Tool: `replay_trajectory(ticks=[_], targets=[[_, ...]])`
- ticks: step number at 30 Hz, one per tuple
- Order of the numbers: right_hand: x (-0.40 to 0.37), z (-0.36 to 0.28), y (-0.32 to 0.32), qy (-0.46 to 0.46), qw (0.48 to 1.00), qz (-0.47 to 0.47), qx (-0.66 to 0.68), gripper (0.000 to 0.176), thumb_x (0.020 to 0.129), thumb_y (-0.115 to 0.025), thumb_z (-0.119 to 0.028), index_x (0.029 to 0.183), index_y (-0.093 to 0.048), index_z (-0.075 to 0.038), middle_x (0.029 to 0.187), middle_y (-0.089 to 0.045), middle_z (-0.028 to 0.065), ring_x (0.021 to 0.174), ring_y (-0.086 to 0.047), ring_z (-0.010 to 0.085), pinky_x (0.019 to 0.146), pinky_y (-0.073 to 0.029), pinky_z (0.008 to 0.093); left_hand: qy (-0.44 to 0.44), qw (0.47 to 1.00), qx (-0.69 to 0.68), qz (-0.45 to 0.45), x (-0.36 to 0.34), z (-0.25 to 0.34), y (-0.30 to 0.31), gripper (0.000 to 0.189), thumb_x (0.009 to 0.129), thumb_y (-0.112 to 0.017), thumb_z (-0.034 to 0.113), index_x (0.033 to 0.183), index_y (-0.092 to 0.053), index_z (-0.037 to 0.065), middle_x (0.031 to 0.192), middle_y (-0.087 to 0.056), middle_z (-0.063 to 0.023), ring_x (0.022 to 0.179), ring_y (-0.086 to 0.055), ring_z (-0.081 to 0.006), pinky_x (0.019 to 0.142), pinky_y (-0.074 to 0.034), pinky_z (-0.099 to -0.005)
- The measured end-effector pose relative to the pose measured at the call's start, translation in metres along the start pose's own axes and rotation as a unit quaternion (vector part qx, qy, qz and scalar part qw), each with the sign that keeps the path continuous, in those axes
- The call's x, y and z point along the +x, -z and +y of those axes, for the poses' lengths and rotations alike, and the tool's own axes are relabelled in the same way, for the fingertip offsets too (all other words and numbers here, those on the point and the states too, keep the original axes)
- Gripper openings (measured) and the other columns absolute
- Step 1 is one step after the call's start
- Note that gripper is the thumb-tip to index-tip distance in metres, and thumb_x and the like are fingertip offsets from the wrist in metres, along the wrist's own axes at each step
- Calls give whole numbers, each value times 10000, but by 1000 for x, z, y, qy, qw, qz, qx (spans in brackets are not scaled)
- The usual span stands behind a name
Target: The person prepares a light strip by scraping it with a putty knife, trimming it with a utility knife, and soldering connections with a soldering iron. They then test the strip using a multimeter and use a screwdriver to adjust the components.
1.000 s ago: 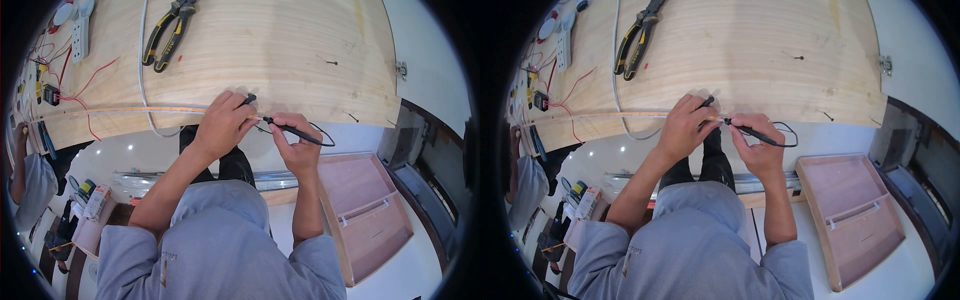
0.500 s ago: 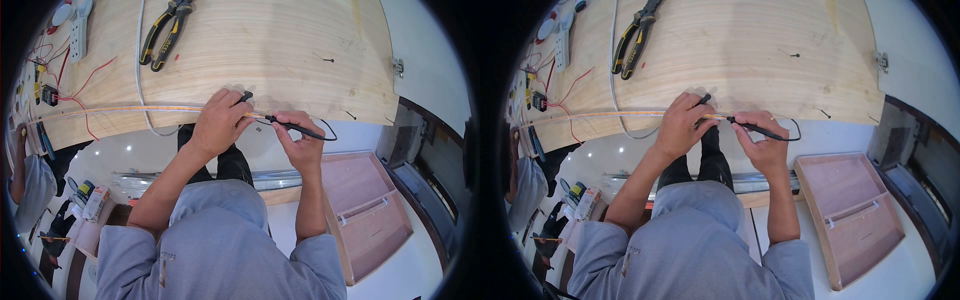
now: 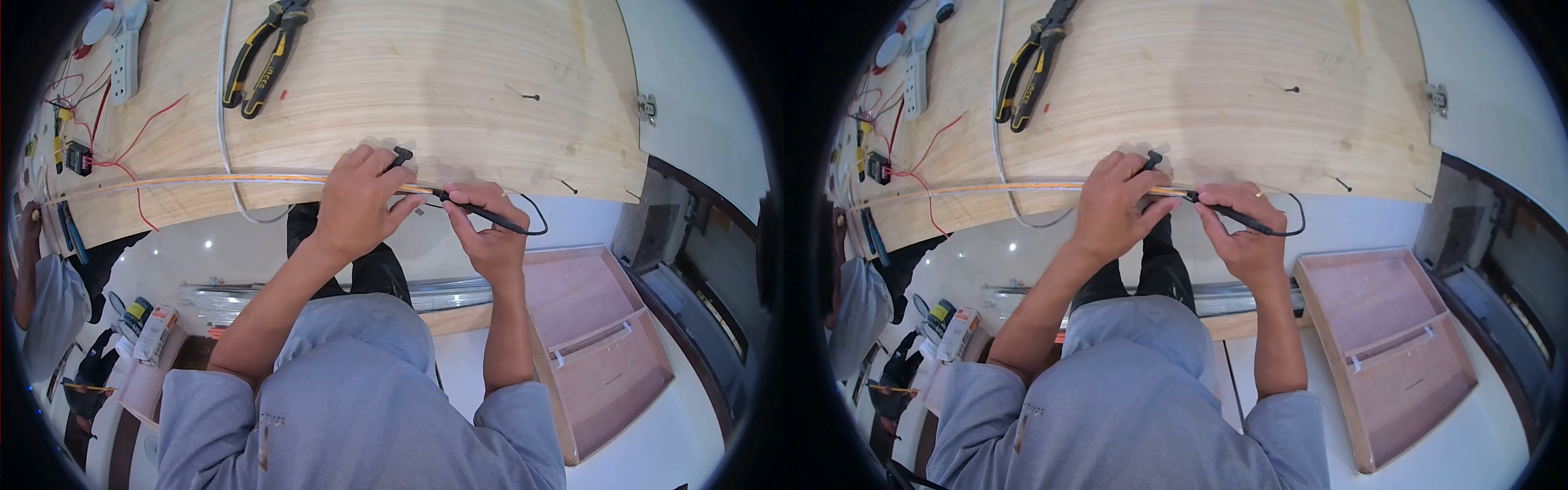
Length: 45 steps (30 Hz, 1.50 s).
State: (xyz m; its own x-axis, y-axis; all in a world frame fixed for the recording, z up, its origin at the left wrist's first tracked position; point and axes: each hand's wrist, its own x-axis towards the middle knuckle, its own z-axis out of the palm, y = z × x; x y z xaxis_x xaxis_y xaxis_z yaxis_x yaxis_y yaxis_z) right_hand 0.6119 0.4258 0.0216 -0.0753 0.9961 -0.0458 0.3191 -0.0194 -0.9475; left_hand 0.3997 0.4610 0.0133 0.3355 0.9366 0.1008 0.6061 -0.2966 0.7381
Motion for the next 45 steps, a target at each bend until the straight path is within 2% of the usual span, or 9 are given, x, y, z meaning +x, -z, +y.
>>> replay_trajectory(ticks=[9, 12, 18, 21, 24, 27, 31, 32, 45], targets=[[-6, -11, 8, -15, 999, 4, 41, 229, 806, -745, 138, 995, -706, 14, 1026, -739, 143, 993, -710, 217, 897, -562, 317, 72, 997, -5, -32, 3, 15, -6, 202, 740, -824, 184, 902, -736, 103, 940, -644, -41, 925, -570, -278, 881, -430, -409], [-5, -7, 7, -21, 999, 31, 25, 227, 783, -776, 103, 977, -715, 2, 1002, -752, 137, 958, -731, 212, 849, -578, 309, 61, 998, 4, -31, 0, 13, -9, 196, 754, -818, 186, 915, -732, 114, 948, -643, -37, 932, -572, -275, 873, -415, -409], [-1, -11, 7, -88, 996, 7, 22, 227, 823, -741, 126, 1019, -696, 21, 1040, -736, 142, 994, -708, 203, 907, -564, 310, 11, 999, 32, -9, -7, 6, -14, 212, 775, -811, 204, 950, -715, 132, 962, -629, -33, 937, -578, -259, 823, -403, -408], [-1, -7, 4, -67, 997, 18, 34, 202, 812, -764, 76, 993, -709, 5, 1009, -748, 114, 933, -723, 178, 851, -571, 279, -11, 999, 41, 12, -8, 6, -16, 216, 771, -815, 206, 946, -710, 131, 960, -626, -37, 931, -580, -258, 813, -408, -407], [2, -13, 4, -40, 999, 12, 3, 198, 809, -756, 90, 980, -705, 5, 1010, -742, 121, 955, -719, 189, 844, -568, 282, -15, 999, 45, 20, -7, 7, -18, 224, 765, -821, 208, 940, -707, 127, 965, -628, -44, 924, -582, -260, 806, -413, -406], [-11, -11, 7, -65, 987, 84, 119, 203, 804, -743, 112, 968, -698, 2, 1015, -736, 134, 979, -712, 212, 852, -564, 305, -23, 998, 49, 24, -9, 5, -20, 236, 754, -826, 207, 942, -709, 125, 969, -631, -43, 922, -584, -260, 807, -417, -405], [-21, -3, 12, -44, 995, 28, 81, 211, 802, -733, 134, 965, -687, 7, 1027, -729, 144, 975, -709, 228, 878, -559, 335, -31, 998, 55, 29, -9, 3, -20, 246, 748, -829, 208, 948, -713, 123, 977, -638, -38, 920, -588, -254, 802, -419, -401], [-22, -1, 10, -39, 995, 46, 80, 212, 802, -734, 134, 966, -686, 8, 1027, -729, 144, 975, -709, 228, 878, -559, 333, -31, 998, 54, 30, -9, 3, -20, 249, 746, -831, 210, 949, -714, 123, 980, -640, -38, 920, -588, -252, 800, -418, -399], [-27, 5, -2, -28, 990, 108, 92, 225, 804, -729, 135, 975, -670, 1, 1031, -721, 145, 970, -701, 226, 874, -556, 329, 34, 999, 32, 9, -3, 13, -16, 199, 750, -822, 212, 893, -716, 124, 945, -649, -19, 923, -579, -240, 808, -393, -386]])
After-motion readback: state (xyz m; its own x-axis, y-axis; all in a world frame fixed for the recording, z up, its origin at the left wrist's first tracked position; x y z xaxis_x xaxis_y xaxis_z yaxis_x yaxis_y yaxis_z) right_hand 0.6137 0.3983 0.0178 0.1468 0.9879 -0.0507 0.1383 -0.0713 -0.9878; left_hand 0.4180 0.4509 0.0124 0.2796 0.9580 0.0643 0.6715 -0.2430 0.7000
